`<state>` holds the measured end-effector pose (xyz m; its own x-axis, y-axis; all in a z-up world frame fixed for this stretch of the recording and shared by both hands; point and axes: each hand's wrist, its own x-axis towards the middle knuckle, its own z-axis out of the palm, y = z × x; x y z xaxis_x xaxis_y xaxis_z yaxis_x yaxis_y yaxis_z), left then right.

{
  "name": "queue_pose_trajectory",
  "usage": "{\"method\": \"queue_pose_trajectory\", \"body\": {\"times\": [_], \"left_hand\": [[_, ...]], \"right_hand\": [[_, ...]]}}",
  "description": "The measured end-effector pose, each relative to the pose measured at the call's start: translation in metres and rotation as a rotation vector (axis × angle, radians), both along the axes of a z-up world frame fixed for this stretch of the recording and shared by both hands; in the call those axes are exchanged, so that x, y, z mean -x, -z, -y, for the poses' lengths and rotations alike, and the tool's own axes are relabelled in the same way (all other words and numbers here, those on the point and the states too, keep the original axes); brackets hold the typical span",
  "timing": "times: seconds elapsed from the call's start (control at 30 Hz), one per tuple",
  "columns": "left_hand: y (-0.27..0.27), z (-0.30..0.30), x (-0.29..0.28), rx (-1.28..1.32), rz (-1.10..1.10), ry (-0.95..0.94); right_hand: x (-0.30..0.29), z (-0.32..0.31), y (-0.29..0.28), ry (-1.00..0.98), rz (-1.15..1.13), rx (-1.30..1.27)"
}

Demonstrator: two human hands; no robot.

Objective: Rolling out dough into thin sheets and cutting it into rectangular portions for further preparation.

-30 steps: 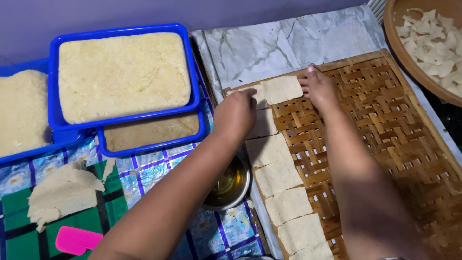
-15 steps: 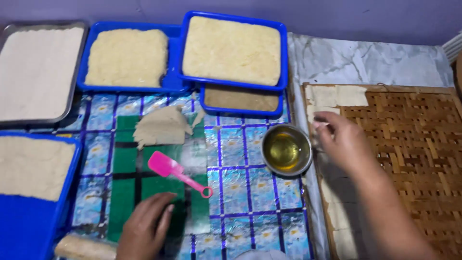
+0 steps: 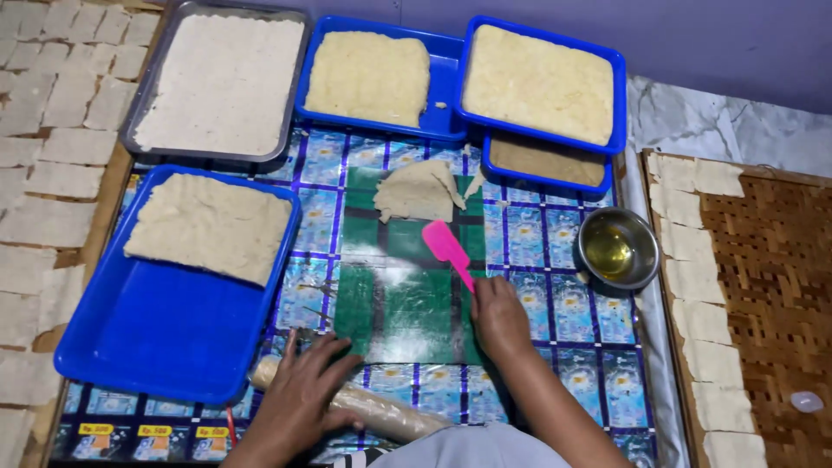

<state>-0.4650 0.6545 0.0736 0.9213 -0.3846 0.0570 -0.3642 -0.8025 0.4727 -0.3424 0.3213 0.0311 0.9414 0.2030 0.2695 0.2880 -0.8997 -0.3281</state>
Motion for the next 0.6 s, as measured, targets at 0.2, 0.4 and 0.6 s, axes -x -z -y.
{"method": "queue_pose_trajectory", "body": {"times": [0.2,0.4,0.6], "left_hand": [[0.012,-0.032,0.013,-0.139,-0.016,0.17],[-0.046,0.002,-0.054,-0.003,0.234,0.066],[-0.048,0.02,-0.204,-0.139,0.436,0.112]], "right_hand": [[0.018,0.069,0.002,0.34,-0.095,0.142],[0.02,-0.02,-0.167,0.055,-0.277,-0.179],[-0.086,-0.024,-0.109,0.034,-0.074,0.317]]}}
